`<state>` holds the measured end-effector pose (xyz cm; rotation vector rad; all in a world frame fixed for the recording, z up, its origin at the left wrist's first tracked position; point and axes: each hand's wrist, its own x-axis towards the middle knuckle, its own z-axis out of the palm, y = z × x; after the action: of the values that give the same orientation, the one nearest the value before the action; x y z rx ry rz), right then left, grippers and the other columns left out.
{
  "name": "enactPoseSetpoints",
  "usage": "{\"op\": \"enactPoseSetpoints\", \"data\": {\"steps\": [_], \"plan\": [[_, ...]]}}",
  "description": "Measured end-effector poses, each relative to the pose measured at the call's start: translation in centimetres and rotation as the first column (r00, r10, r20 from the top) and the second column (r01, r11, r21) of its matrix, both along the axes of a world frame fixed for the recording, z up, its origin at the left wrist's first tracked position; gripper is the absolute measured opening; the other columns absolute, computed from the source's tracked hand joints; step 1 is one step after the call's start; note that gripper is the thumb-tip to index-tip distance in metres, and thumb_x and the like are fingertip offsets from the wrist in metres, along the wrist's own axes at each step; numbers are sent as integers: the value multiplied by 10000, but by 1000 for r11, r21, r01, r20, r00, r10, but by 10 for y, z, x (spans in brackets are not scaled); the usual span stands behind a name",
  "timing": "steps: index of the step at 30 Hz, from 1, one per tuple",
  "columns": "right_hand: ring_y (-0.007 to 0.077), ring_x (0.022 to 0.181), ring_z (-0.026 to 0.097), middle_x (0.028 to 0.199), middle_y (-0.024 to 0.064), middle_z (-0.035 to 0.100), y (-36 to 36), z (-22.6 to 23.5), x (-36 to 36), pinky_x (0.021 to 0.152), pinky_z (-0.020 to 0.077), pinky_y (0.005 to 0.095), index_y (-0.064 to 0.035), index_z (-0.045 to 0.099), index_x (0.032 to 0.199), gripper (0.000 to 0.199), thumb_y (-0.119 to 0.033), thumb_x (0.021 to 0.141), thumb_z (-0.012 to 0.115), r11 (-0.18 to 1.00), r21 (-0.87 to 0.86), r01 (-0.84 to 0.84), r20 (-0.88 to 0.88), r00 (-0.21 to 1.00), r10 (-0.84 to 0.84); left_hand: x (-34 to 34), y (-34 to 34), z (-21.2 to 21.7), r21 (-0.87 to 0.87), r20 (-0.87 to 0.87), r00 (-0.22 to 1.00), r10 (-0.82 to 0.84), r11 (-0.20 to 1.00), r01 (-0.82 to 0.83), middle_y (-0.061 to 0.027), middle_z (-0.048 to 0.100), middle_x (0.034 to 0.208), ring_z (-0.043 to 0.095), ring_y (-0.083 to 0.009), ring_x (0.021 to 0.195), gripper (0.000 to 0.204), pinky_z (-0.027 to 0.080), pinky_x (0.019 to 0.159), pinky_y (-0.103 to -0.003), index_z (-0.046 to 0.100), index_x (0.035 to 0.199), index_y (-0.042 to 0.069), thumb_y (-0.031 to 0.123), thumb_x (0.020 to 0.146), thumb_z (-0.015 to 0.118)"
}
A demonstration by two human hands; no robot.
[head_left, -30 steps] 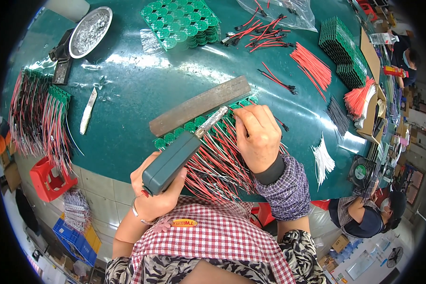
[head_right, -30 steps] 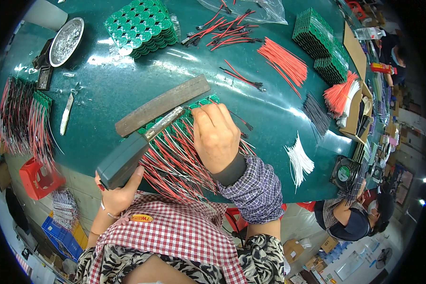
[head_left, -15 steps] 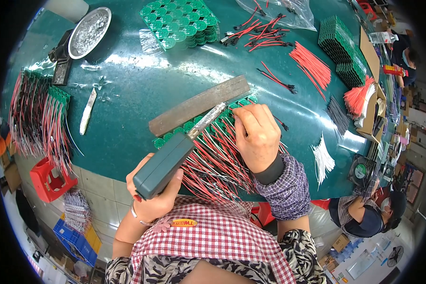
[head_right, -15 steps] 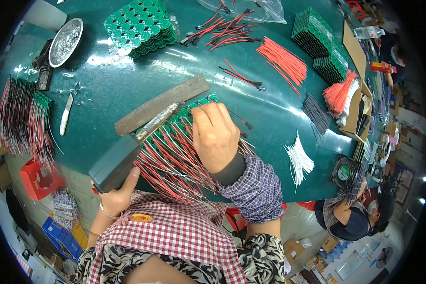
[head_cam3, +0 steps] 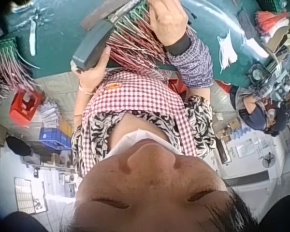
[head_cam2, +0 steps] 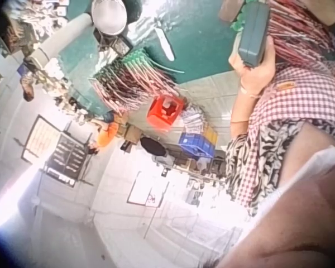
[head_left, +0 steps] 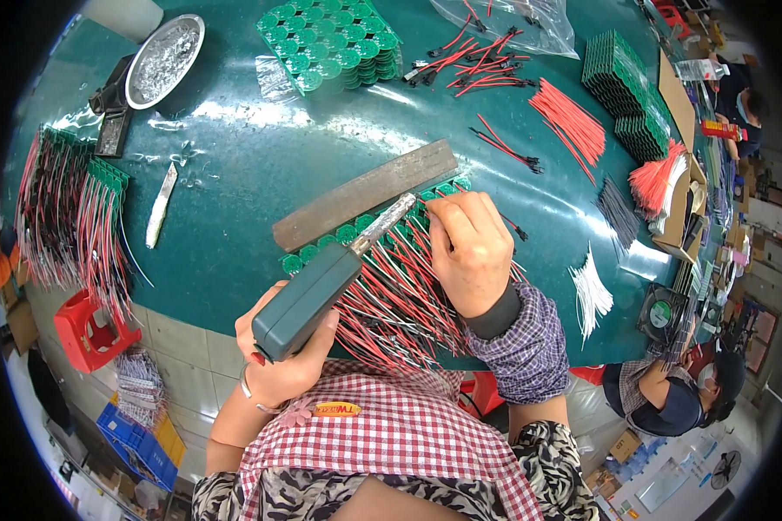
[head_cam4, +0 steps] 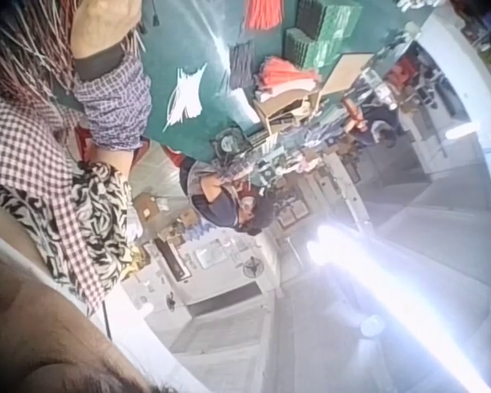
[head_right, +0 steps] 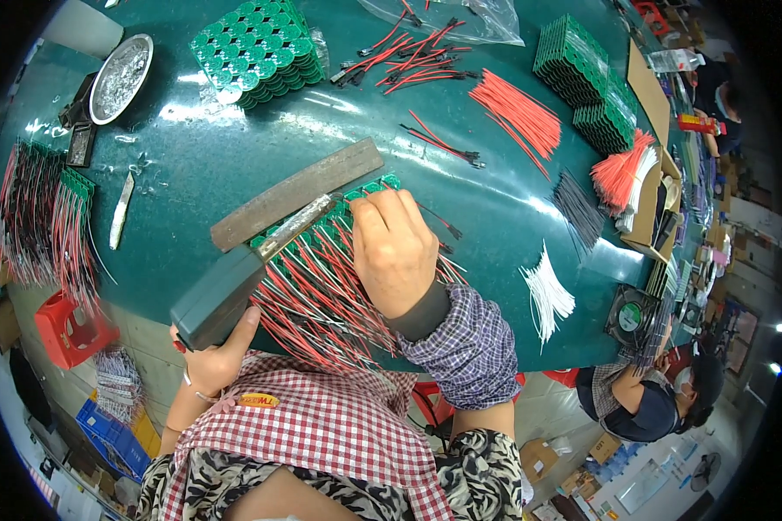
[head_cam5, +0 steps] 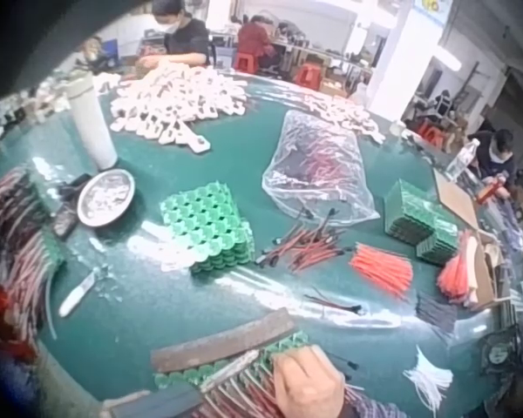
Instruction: The person solders red and black wires onto electronic circuit boards for battery components using a soldering iron.
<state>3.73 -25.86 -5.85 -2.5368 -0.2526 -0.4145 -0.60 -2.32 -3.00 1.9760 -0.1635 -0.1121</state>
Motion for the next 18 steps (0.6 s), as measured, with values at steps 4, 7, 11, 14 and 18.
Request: {"op": "enactPoseSetpoints", "data": {"steps": [4, 7, 11, 14, 18], "plan": [[293, 779, 618, 858, 109, 630, 0, 1, 0, 695, 517, 376, -9, 654, 902, 224, 103, 713, 700, 1000, -2, -5, -1, 1000, 5, -1, -2, -3, -62, -41, 999, 26, 998, -29, -122, 673, 837, 641, -191, 673, 157, 506, 601, -284, 703, 902, -30, -35, 751, 744], [292, 783, 617, 857, 109, 628, 0, 2, 1, 695, 517, 377, -11, 654, 901, 224, 99, 712, 701, 1000, -5, -12, 0, 1000, 12, -1, -3, -2, -71, -36, 999, 21, 997, -24, -119, 667, 827, 634, -186, 666, 148, 496, 594, -283, 699, 892, -33, -48, 751, 740], [291, 786, 616, 858, 108, 627, 0, 2, 1, 696, 518, 378, -11, 654, 900, 221, 97, 712, 700, 1000, -19, -10, 1, 1000, 10, 0, -3, -2, -58, -33, 999, 22, 998, -24, -113, 656, 808, 625, -181, 655, 144, 487, 582, -283, 699, 890, -33, -54, 752, 737], [291, 787, 616, 857, 107, 627, 0, 2, 1, 696, 518, 378, -10, 656, 902, 220, 96, 714, 699, 1000, -30, -10, -1, 1000, 10, 1, -4, -1, -46, -6, 1000, 12, 999, -13, -113, 654, 807, 624, -178, 653, 148, 485, 578, -282, 698, 893, -34, -54, 752, 737], [289, 789, 617, 858, 107, 629, 0, 3, 1, 698, 521, 379, -8, 660, 906, 226, 96, 710, 699, 999, -35, -6, -5, 1000, 6, 0, -2, -1, -6, 4, 1000, -5, 1000, 5, -111, 652, 806, 622, -172, 648, 155, 482, 572, -274, 697, 900, -34, -49, 751, 737]]}}
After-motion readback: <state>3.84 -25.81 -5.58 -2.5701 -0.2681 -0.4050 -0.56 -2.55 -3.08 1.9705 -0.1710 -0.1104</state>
